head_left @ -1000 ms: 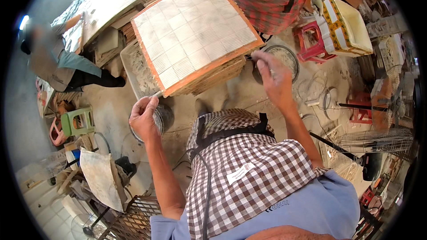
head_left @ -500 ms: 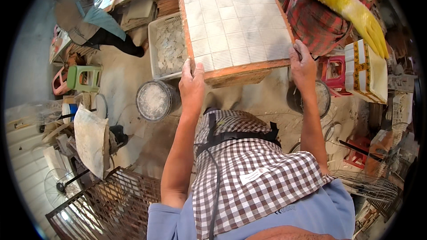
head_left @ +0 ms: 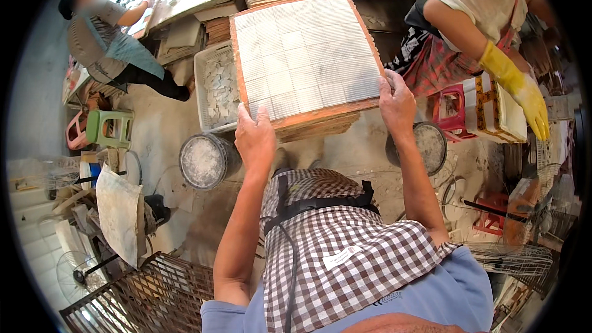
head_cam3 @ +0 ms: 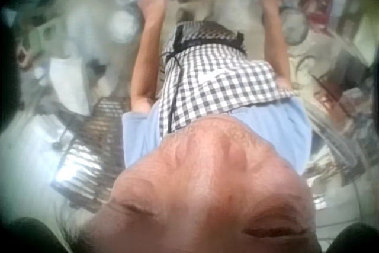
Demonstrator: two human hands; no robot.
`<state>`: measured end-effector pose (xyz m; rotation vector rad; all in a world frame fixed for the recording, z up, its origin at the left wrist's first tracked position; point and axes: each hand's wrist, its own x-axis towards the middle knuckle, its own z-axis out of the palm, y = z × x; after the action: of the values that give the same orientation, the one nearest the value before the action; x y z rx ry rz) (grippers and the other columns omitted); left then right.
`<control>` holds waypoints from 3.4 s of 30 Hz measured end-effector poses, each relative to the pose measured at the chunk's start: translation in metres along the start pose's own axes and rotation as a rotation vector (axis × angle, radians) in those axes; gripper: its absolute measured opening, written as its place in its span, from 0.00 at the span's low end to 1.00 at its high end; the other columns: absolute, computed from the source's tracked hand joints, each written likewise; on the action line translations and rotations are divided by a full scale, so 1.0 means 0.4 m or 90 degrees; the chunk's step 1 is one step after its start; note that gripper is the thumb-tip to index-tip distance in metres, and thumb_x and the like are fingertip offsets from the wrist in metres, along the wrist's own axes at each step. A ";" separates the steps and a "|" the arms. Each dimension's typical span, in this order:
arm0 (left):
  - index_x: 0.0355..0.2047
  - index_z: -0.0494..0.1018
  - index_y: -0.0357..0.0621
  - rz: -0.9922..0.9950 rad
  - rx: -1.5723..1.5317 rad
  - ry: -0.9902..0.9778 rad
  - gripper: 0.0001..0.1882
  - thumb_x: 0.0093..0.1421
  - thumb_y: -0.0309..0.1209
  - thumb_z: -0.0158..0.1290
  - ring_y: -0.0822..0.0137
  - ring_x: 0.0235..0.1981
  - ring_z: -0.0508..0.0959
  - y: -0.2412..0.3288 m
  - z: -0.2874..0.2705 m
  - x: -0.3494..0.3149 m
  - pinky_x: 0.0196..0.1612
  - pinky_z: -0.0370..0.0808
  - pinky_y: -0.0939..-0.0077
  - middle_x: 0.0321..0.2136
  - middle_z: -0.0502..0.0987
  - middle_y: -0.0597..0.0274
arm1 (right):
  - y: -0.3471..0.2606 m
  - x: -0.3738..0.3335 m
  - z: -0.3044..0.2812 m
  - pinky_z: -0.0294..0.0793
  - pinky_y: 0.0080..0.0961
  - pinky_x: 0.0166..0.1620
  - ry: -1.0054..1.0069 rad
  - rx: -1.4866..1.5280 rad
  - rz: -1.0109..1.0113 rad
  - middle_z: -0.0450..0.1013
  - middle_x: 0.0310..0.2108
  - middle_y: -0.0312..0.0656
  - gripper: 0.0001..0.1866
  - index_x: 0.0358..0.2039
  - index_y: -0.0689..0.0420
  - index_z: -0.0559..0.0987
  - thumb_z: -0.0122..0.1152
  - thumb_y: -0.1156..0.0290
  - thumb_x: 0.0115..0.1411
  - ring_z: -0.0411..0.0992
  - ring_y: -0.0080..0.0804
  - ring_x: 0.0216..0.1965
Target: The person repeatedly picks up rectangular frames from a stack on the floor and places them onto a metal drying rack. The person handles the frames one at a time, lifting them from a pile and arranging them on the rack's shelves.
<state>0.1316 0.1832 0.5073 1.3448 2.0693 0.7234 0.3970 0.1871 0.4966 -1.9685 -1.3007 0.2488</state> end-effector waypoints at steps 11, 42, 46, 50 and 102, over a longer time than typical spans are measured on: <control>0.54 0.63 0.34 -0.018 -0.021 0.000 0.28 0.60 0.44 0.43 0.43 0.50 0.69 -0.018 -0.019 0.023 0.52 0.64 0.60 0.48 0.70 0.38 | -0.031 0.013 -0.028 0.71 0.30 0.43 -0.050 0.081 0.094 0.76 0.35 0.51 0.18 0.41 0.63 0.76 0.52 0.61 0.58 0.75 0.42 0.39; 0.55 0.59 0.27 -0.071 -0.326 -0.085 0.29 0.50 0.18 0.36 0.58 0.52 0.70 -0.080 -0.053 0.042 0.54 0.63 0.76 0.51 0.69 0.44 | 0.000 -0.026 -0.018 0.69 0.20 0.45 -0.068 0.251 0.120 0.75 0.39 0.49 0.19 0.45 0.69 0.73 0.56 0.68 0.57 0.73 0.28 0.40; 0.56 0.53 0.20 -0.109 -0.395 -0.129 0.32 0.46 0.16 0.38 0.59 0.54 0.67 -0.061 -0.067 0.056 0.57 0.60 0.76 0.53 0.65 0.41 | 0.024 -0.005 -0.018 0.69 0.18 0.42 -0.077 0.299 0.166 0.75 0.36 0.45 0.19 0.45 0.70 0.73 0.56 0.69 0.58 0.73 0.26 0.37; 0.53 0.56 0.17 -0.146 -0.360 -0.123 0.30 0.45 0.16 0.41 0.60 0.51 0.69 -0.025 -0.092 0.061 0.55 0.61 0.76 0.49 0.69 0.44 | 0.018 0.017 -0.046 0.71 0.17 0.39 -0.101 0.404 0.233 0.75 0.34 0.42 0.18 0.44 0.69 0.73 0.56 0.69 0.58 0.73 0.23 0.32; 0.55 0.54 0.24 0.487 -0.153 -0.534 0.24 0.60 0.28 0.38 0.48 0.46 0.69 0.337 0.085 -0.037 0.51 0.65 0.58 0.45 0.67 0.39 | 0.068 -0.470 -0.385 0.68 0.22 0.33 0.650 0.714 0.714 0.75 0.30 0.44 0.26 0.32 0.66 0.76 0.49 0.50 0.61 0.71 0.24 0.28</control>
<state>0.2445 0.2214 0.5801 1.8704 0.7805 0.5233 0.4105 -0.0527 0.5424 -1.2130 0.6135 0.3156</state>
